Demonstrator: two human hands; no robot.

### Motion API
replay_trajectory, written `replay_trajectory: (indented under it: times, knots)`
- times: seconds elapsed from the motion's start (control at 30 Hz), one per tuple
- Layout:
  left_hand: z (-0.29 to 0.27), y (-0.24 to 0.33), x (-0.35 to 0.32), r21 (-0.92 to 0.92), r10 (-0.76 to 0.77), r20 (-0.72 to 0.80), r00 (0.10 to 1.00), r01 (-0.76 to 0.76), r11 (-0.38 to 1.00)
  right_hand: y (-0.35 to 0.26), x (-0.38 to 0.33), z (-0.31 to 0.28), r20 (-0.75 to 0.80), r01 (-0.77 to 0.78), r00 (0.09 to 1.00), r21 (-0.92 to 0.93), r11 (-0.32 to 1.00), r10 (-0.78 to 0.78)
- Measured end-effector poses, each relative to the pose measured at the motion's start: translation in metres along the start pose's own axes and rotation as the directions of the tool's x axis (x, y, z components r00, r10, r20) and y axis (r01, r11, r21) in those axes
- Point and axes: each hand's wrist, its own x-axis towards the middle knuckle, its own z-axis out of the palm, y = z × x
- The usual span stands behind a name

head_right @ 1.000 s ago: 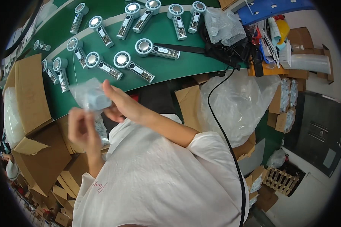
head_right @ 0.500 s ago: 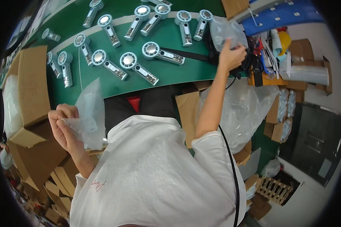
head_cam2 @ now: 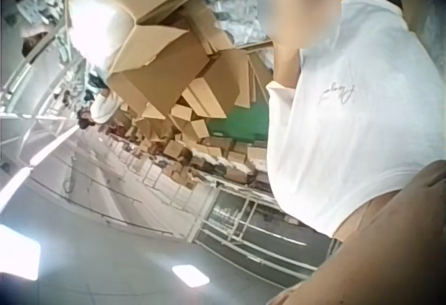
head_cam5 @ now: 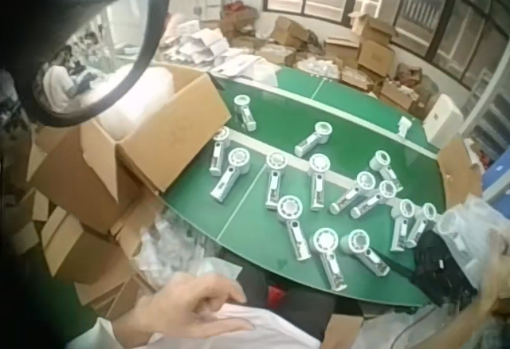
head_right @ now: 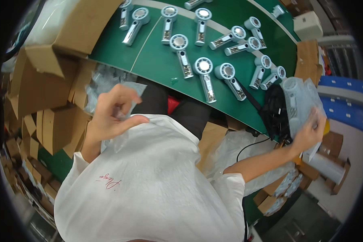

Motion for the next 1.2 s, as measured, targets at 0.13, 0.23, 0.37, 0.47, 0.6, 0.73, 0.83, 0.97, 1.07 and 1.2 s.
replay_trajectory:
  times: [0.13, 0.23, 0.37, 0.47, 0.6, 0.73, 0.83, 0.97, 1.07, 1.2]
  knots:
    - [0.009, 0.012, -0.025, 0.021, -0.052, 0.014, 0.999, 0.052, 0.998, -0.118, -0.020, 0.019, 0.106, 0.095, 0.987, 0.215, 0.972, -0.120]
    - [0.015, 0.021, -0.055, -0.077, -0.160, -0.047, 0.986, 0.156, 0.985, -0.198, -0.048, 0.066, 0.309, 0.114, 0.869, 0.635, 0.764, -0.387]
    - [0.006, 0.001, -0.122, -0.105, -0.433, -0.282, 0.856, 0.421, 0.901, -0.311, -0.143, 0.136, 0.261, 0.138, 0.525, 0.913, 0.384, -0.810]
    - [0.003, -0.034, -0.210, 0.063, -0.441, -0.558, 0.703, 0.566, 0.822, -0.389, -0.219, 0.160, 0.063, 0.214, 0.301, 0.968, 0.132, -0.951]
    - [0.007, -0.065, -0.333, 0.202, -0.267, -0.854, 0.446, 0.758, 0.620, -0.454, -0.309, 0.163, -0.090, 0.033, 0.078, 0.996, -0.088, -0.993]
    - [-0.004, -0.142, -0.472, -0.011, -0.221, -0.973, 0.068, 0.942, 0.336, -0.455, -0.320, 0.139, 0.085, -0.313, -0.036, 0.945, 0.092, -0.996]
    - [-0.010, -0.192, -0.573, -0.119, -0.165, -0.980, -0.109, 0.992, 0.049, -0.412, -0.311, 0.169, 0.209, -0.437, -0.098, 0.869, 0.231, -0.973]
    - [-0.052, -0.214, -0.520, 0.075, 0.019, -0.997, 0.073, 0.948, 0.309, -0.331, -0.274, 0.207, 0.674, -0.626, 0.021, 0.584, 0.516, -0.738]
    - [-0.116, -0.184, -0.403, 0.197, 0.122, -0.980, 0.154, 0.782, 0.592, -0.249, -0.253, 0.213, 0.821, -0.765, 0.218, 0.480, 0.429, -0.528]
    - [-0.202, -0.137, -0.255, 0.263, 0.213, -0.964, 0.157, 0.494, 0.829, -0.183, -0.234, 0.190, 0.917, -0.827, 0.274, 0.379, 0.415, -0.291]
